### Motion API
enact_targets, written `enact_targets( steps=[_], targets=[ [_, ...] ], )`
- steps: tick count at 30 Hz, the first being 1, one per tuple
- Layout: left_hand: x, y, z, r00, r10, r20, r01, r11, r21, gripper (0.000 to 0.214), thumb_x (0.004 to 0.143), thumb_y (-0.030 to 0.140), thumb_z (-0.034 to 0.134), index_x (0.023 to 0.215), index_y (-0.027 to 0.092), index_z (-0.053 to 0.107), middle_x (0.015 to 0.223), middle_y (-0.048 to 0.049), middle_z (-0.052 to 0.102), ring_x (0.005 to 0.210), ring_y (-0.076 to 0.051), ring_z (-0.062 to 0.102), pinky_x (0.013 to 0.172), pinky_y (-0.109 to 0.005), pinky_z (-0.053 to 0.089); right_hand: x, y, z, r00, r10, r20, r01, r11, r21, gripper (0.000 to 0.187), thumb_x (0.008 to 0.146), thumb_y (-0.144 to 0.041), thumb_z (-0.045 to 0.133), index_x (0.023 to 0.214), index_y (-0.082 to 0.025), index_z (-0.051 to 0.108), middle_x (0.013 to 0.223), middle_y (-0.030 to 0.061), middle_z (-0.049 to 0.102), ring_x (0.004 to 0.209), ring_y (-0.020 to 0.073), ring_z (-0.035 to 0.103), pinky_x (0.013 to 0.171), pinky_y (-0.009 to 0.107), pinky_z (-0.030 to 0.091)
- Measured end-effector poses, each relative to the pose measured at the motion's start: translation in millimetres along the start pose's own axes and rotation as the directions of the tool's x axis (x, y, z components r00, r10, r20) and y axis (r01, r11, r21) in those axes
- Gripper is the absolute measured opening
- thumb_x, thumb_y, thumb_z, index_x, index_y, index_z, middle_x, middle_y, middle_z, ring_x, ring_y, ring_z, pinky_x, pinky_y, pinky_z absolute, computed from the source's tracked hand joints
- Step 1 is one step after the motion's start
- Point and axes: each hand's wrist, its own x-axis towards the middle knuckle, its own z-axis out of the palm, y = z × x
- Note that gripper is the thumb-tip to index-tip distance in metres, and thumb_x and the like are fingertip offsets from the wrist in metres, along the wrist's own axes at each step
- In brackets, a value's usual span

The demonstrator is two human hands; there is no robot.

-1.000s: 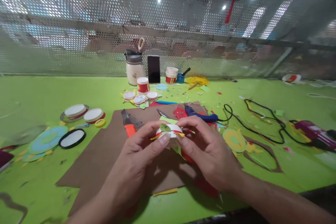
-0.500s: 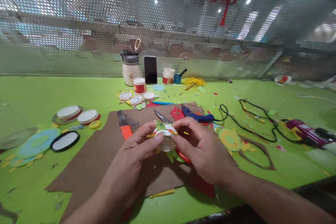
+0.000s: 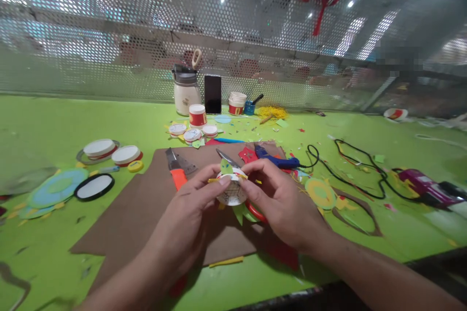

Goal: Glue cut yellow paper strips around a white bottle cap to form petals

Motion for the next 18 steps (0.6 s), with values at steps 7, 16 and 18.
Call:
enact_targets(
  steps=[7,16,18],
  targets=[
    [-5,0,2.9,1.000,-0.001,-0.025,0.001,1.000,0.007,0.020,0.081,0.018,0.062,0.100,0.022,0.066,0.080,-0.0024,0.071,0.065,-0.015,0.065,0.062,-0.023,0.046,0,9,-2,1.000,-0.016,0.010,0.014,0.986,0.166,0.013,0.089,-0.031,0.057,0.098,-0.021,0.056,0.091,0.0031,0.063,0.079,0.0145,0.061,0.070,0.027,0.051],
    [-11,-1,5.2,0.970,0.239,-0.050,-0.214,0.931,0.294,0.021,0.075,0.021,0.071,0.095,0.024,0.072,0.092,-0.0052,0.074,0.095,-0.025,0.065,0.076,-0.030,0.050,-3,16,-8,0.992,-0.121,0.030,0.113,0.973,0.200,0.015,0.091,-0.030,0.057,0.106,-0.025,0.058,0.082,-0.0002,0.063,0.078,0.0142,0.062,0.077,0.030,0.052],
    [-9,-1,5.1,0.953,0.299,-0.044,-0.261,0.889,0.375,0.022,0.074,0.021,0.073,0.096,0.024,0.073,0.094,-0.0051,0.074,0.094,-0.024,0.064,0.078,-0.028,0.050,-3,16,-8,0.990,-0.143,0.023,0.136,0.975,0.175,0.017,0.091,-0.031,0.057,0.107,-0.026,0.058,0.083,0.0006,0.064,0.081,0.0158,0.063,0.076,0.031,0.053]
  ],
)
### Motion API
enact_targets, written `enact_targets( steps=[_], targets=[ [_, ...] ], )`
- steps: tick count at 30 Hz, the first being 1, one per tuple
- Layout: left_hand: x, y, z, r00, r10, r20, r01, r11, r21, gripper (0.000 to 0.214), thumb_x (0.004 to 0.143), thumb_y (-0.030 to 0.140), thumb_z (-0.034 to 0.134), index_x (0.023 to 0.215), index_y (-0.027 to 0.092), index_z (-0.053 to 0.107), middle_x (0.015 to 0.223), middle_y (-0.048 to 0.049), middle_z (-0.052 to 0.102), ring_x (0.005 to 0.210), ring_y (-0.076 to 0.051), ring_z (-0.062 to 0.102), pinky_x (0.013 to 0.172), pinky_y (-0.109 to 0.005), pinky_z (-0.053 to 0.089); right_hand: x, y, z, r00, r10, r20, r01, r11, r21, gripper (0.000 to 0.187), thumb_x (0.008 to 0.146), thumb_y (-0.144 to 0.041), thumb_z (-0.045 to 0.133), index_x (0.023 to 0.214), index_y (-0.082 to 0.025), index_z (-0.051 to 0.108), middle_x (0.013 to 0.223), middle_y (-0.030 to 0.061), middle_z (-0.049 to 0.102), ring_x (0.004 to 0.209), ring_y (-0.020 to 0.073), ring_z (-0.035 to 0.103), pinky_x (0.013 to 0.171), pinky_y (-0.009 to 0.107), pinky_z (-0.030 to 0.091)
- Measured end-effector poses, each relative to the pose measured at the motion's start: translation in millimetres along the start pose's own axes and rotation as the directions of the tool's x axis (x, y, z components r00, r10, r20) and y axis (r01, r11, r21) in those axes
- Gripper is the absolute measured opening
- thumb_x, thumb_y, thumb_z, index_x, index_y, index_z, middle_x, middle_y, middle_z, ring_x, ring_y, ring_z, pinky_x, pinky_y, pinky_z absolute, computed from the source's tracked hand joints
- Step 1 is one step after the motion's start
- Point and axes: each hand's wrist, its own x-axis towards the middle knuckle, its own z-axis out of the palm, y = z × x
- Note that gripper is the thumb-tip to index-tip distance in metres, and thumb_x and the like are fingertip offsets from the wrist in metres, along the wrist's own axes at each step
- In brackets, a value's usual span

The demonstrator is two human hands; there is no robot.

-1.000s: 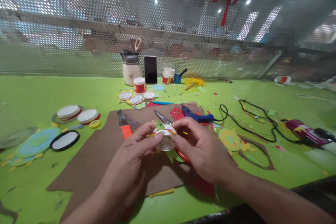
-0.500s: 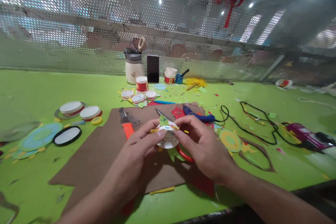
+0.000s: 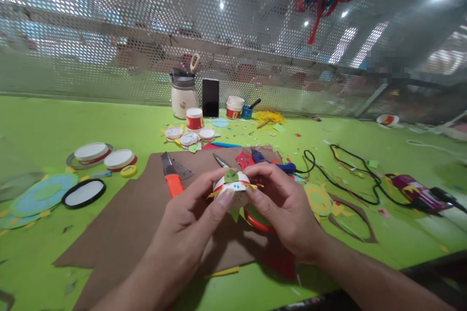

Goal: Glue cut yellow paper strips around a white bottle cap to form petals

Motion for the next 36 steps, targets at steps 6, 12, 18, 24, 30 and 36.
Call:
enact_targets(
  steps=[6,12,18,24,30,36],
  targets=[
    [-2,-1,7.8,0.982,0.144,-0.123,-0.140,0.989,0.039,0.022,0.070,0.014,0.074,0.091,0.020,0.076,0.088,-0.0054,0.073,0.080,-0.020,0.064,0.068,-0.022,0.048,1,1,-2,0.998,-0.063,-0.006,0.062,0.996,-0.057,0.019,0.091,-0.031,0.056,0.109,-0.027,0.057,0.101,0.0036,0.065,0.091,0.0167,0.064,0.076,0.030,0.053],
    [-4,1,8.5,0.977,0.172,-0.125,-0.158,0.981,0.113,0.022,0.069,0.016,0.076,0.091,0.020,0.077,0.087,-0.0055,0.074,0.079,-0.020,0.065,0.072,-0.022,0.048,2,3,-4,0.996,-0.085,0.016,0.086,0.994,-0.073,0.019,0.091,-0.032,0.056,0.109,-0.027,0.057,0.102,0.0045,0.064,0.095,0.0178,0.063,0.077,0.031,0.054],
    [-5,4,3.2,0.988,0.129,-0.081,-0.104,0.960,0.259,0.028,0.070,0.022,0.077,0.097,0.023,0.074,0.092,-0.0043,0.074,0.076,-0.020,0.066,0.068,-0.022,0.049,3,2,-6,0.998,-0.053,0.027,0.054,0.997,-0.046,0.017,0.091,-0.032,0.056,0.107,-0.028,0.059,0.108,0.0038,0.062,0.094,0.0162,0.063,0.076,0.029,0.053],
    [-6,1,2.3,0.993,0.102,-0.055,-0.090,0.978,0.188,0.021,0.070,0.021,0.077,0.088,0.025,0.068,0.085,-0.0017,0.074,0.071,-0.018,0.066,0.060,-0.022,0.050,3,-1,-8,0.998,-0.021,0.054,0.021,1.000,-0.010,0.016,0.092,-0.032,0.055,0.107,-0.028,0.059,0.096,0.0012,0.065,0.084,0.0141,0.063,0.073,0.027,0.052],
    [0,3,4.1,0.989,0.128,-0.071,-0.122,0.989,0.090,0.019,0.067,0.020,0.079,0.081,0.023,0.067,0.064,0.0002,0.069,0.075,-0.021,0.067,0.064,-0.023,0.052,3,0,-6,1.000,0.012,0.009,-0.012,0.999,-0.032,0.022,0.090,-0.033,0.058,0.110,-0.027,0.060,0.104,0.0039,0.065,0.097,0.0184,0.063,0.080,0.031,0.053],
    [1,8,-0.6,0.994,-0.095,-0.055,0.091,0.992,-0.083,0.021,0.068,0.023,0.078,0.084,0.021,0.065,0.070,0.0009,0.071,0.064,-0.015,0.066,0.059,-0.021,0.051,2,3,-3,0.995,-0.092,-0.033,0.093,0.995,0.026,0.024,0.087,-0.022,0.062,0.111,-0.025,0.062,0.103,0.0026,0.062,0.093,0.0150,0.063,0.082,0.028,0.053]
  ],
)
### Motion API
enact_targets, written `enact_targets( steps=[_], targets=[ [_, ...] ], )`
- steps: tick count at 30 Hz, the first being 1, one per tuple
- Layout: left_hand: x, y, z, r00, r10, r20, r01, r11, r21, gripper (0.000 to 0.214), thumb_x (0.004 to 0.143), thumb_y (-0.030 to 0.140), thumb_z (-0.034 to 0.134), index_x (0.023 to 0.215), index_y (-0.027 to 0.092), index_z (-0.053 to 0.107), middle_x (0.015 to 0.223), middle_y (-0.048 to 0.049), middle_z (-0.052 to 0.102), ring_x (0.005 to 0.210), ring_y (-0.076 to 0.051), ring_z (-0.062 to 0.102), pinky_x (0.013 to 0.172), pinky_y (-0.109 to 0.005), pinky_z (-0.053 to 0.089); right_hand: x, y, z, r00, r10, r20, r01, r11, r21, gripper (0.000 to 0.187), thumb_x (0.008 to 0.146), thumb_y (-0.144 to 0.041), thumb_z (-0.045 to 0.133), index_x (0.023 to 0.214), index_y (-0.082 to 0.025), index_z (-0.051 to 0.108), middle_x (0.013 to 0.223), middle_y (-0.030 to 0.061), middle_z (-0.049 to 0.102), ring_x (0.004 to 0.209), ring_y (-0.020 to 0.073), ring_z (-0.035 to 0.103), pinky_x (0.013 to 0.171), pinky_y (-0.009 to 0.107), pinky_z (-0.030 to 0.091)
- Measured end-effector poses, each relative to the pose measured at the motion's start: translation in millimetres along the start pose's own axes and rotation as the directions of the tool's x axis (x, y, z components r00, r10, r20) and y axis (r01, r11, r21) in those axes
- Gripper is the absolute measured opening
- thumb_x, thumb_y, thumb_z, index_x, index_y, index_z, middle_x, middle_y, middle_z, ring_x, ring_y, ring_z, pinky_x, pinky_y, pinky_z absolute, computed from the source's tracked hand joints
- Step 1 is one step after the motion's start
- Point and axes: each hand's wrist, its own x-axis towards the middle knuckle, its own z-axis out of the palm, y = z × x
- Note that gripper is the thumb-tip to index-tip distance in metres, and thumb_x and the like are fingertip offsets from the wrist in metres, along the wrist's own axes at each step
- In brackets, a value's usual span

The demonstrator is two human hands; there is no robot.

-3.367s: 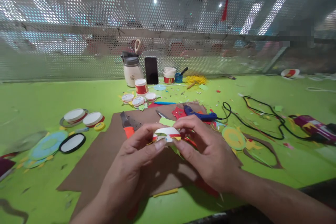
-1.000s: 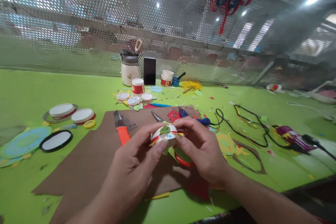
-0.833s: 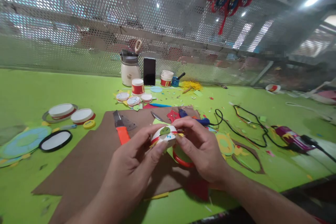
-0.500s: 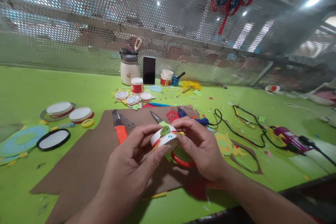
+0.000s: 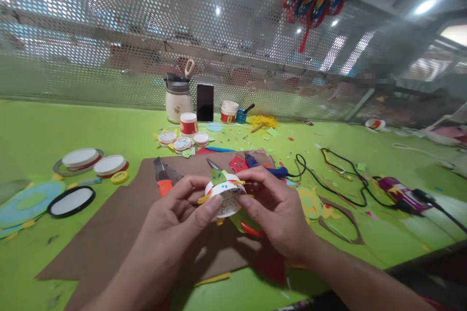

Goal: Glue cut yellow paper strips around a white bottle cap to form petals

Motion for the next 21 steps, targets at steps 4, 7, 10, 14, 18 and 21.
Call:
enact_targets(
  steps=[4,7,10,14,18,21],
  targets=[
    [-1,-2,-1.9,0.992,-0.089,0.087,0.100,0.986,-0.136,0.017,0.076,0.025,0.072,0.092,0.023,0.068,0.084,-0.0020,0.074,0.074,-0.016,0.069,0.066,-0.022,0.053,0,1,-2,0.999,-0.013,-0.037,0.010,0.996,-0.084,0.025,0.087,-0.025,0.063,0.111,-0.026,0.063,0.104,0.0034,0.064,0.092,0.0164,0.063,0.080,0.030,0.054],
    [-3,-3,1.4,0.998,-0.007,0.064,0.011,0.997,-0.071,0.016,0.081,0.028,0.066,0.094,0.021,0.071,0.097,-0.0062,0.074,0.085,-0.019,0.068,0.071,-0.024,0.053,1,1,-4,0.999,-0.016,-0.039,0.010,0.990,-0.138,0.023,0.087,-0.026,0.062,0.110,-0.027,0.064,0.104,0.0029,0.065,0.093,0.0163,0.064,0.081,0.029,0.053],
    [-5,-3,3.5,0.998,0.042,0.040,-0.043,0.999,0.010,0.020,0.080,0.026,0.066,0.098,0.021,0.071,0.103,-0.0065,0.073,0.094,-0.022,0.066,0.077,-0.027,0.052,1,1,-5,0.999,-0.032,-0.038,0.025,0.985,-0.170,0.023,0.088,-0.025,0.062,0.110,-0.029,0.065,0.105,0.0010,0.065,0.093,0.0144,0.063,0.080,0.026,0.053],
    [-7,-4,2.1,0.989,0.148,0.018,-0.149,0.970,0.193,0.021,0.076,0.027,0.071,0.096,0.023,0.071,0.101,-0.0040,0.073,0.093,-0.022,0.066,0.080,-0.027,0.052,1,1,-4,0.998,-0.044,-0.040,0.036,0.982,-0.186,0.024,0.088,-0.027,0.061,0.111,-0.031,0.065,0.107,0.0003,0.065,0.093,0.0139,0.063,0.079,0.025,0.053],
    [-10,-7,2.9,0.976,0.216,-0.005,-0.202,0.921,0.332,0.025,0.072,0.025,0.074,0.096,0.025,0.070,0.102,-0.0032,0.072,0.087,-0.020,0.066,0.079,-0.025,0.052,0,0,-5,0.999,-0.029,-0.033,0.022,0.981,-0.192,0.026,0.089,-0.027,0.061,0.114,-0.033,0.063,0.110,-0.0014,0.065,0.096,0.0124,0.063,0.084,0.023,0.051],
    [-11,-9,4.1,0.970,0.244,-0.007,-0.223,0.895,0.386,0.026,0.071,0.023,0.074,0.097,0.026,0.070,0.102,-0.0031,0.072,0.086,-0.020,0.067,0.081,-0.025,0.052,-1,-1,-5,1.000,-0.015,-0.023,0.010,0.981,-0.195,0.027,0.090,-0.026,0.060,0.115,-0.034,0.062,0.111,-0.0025,0.065,0.099,0.0116,0.062,0.087,0.022,0.050]
  ],
)
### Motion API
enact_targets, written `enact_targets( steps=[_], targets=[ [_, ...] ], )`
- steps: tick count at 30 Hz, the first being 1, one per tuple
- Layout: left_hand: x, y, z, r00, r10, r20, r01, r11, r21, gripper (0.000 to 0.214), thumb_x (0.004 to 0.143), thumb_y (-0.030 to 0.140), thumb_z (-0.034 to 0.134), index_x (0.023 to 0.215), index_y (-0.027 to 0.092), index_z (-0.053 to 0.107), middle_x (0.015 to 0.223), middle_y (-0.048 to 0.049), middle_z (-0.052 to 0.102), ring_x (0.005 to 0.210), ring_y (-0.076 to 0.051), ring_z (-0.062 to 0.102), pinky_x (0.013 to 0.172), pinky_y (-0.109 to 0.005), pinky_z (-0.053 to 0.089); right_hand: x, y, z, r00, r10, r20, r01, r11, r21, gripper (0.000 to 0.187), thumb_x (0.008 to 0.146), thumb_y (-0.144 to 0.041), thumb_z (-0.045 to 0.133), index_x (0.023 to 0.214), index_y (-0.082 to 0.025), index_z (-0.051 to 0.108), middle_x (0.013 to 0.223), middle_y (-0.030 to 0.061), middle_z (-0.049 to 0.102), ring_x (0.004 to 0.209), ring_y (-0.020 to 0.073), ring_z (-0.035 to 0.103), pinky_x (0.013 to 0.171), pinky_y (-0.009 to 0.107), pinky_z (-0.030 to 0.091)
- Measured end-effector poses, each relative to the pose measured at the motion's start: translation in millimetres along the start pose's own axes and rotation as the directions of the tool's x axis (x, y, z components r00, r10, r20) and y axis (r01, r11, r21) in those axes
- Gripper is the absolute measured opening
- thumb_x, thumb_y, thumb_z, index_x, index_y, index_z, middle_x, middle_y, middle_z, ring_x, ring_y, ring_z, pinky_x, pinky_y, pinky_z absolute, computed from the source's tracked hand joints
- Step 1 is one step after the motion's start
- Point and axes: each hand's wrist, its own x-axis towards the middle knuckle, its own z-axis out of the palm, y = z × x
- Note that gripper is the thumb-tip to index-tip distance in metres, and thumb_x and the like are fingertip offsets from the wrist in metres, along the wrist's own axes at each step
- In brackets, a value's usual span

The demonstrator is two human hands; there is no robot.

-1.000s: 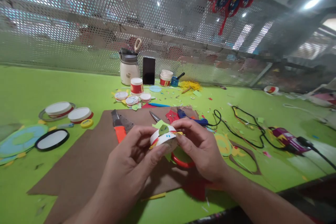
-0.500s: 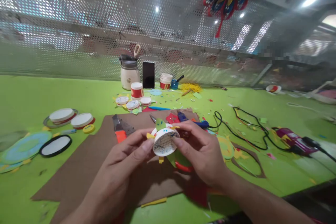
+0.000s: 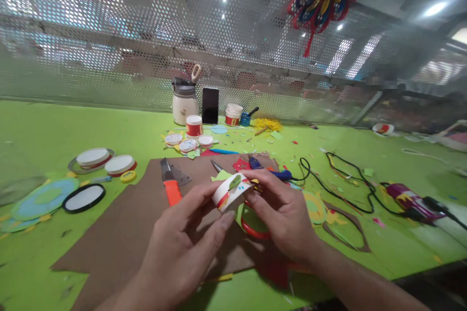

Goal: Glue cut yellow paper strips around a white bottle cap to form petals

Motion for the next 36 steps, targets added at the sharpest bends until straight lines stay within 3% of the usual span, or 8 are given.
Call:
enact_targets(
  steps=[5,12,18,22,26,30,36],
  targets=[
    [3,1,-2.3,0.998,-0.056,0.034,0.058,0.997,-0.057,0.034,0.072,0.023,0.071,0.106,0.022,0.070,0.103,-0.0074,0.073,0.090,-0.025,0.067,0.083,-0.031,0.052,2,2,0,0.999,0.047,0.001,-0.047,0.998,0.045,0.024,0.089,-0.029,0.060,0.113,-0.033,0.064,0.111,-0.0014,0.066,0.098,0.0145,0.063,0.086,0.028,0.052],
    [13,-1,-9.2,0.955,-0.186,0.230,0.248,0.927,-0.282,0.045,0.075,0.013,0.063,0.119,0.022,0.066,0.112,-0.0081,0.071,0.097,-0.025,0.066,0.082,-0.030,0.052,6,4,-4,0.955,0.289,0.070,-0.296,0.945,0.140,0.023,0.086,-0.037,0.064,0.106,-0.026,0.067,0.101,0.0025,0.070,0.093,0.0183,0.065,0.083,0.033,0.051],
    [24,-7,-11.7,0.877,-0.266,0.401,0.428,0.811,-0.399,0.036,0.083,0.019,0.060,0.118,0.018,0.065,0.106,-0.0124,0.072,0.088,-0.025,0.069,0.077,-0.033,0.054,10,14,1,0.879,0.442,0.182,-0.476,0.778,0.410,0.021,0.081,-0.034,0.069,0.094,-0.017,0.066,0.081,0.0021,0.067,0.063,0.0102,0.059,0.056,0.022,0.050],
    [28,-6,-12.8,0.876,-0.334,0.349,0.466,0.774,-0.428,0.038,0.082,0.013,0.059,0.120,0.015,0.059,0.104,-0.0144,0.072,0.084,-0.023,0.069,0.076,-0.034,0.055,14,15,3,0.834,0.503,0.227,-0.540,0.662,0.520,0.021,0.077,-0.029,0.072,0.087,-0.014,0.061,0.068,-0.0003,0.063,0.050,0.0076,0.054,0.044,0.019,0.049],
    [28,-5,-12.7,0.888,-0.341,0.309,0.448,0.795,-0.410,0.043,0.082,0.014,0.062,0.124,0.018,0.055,0.104,-0.0126,0.072,0.084,-0.021,0.069,0.073,-0.031,0.056,17,13,4,0.801,0.543,0.253,-0.584,0.612,0.533,0.022,0.075,-0.028,0.073,0.084,-0.015,0.057,0.062,-0.0013,0.063,0.044,0.0083,0.055,0.039,0.020,0.050],
    [31,-8,-12.7,0.880,-0.307,0.362,0.442,0.808,-0.390,0.027,0.082,0.015,0.063,0.109,0.013,0.065,0.103,-0.0127,0.072,0.084,-0.021,0.069,0.070,-0.028,0.057,15,11,6,0.814,0.516,0.266,-0.568,0.614,0.548,0.025,0.076,-0.032,0.073,0.086,-0.016,0.056,0.055,-0.0052,0.058,0.039,0.0082,0.054,0.035,0.020,0.051],
    [38,-12,-15.2,0.852,-0.368,0.371,0.504,0.766,-0.398,0.018,0.086,0.017,0.058,0.098,0.011,0.070,0.100,-0.0125,0.072,0.081,-0.017,0.067,0.069,-0.025,0.058,13,8,6,0.844,0.479,0.239,-0.525,0.652,0.547,0.028,0.079,-0.036,0.070,0.091,-0.017,0.053,0.066,-0.0013,0.063,0.042,0.0078,0.055,0.036,0.018,0.050]
  ],
)
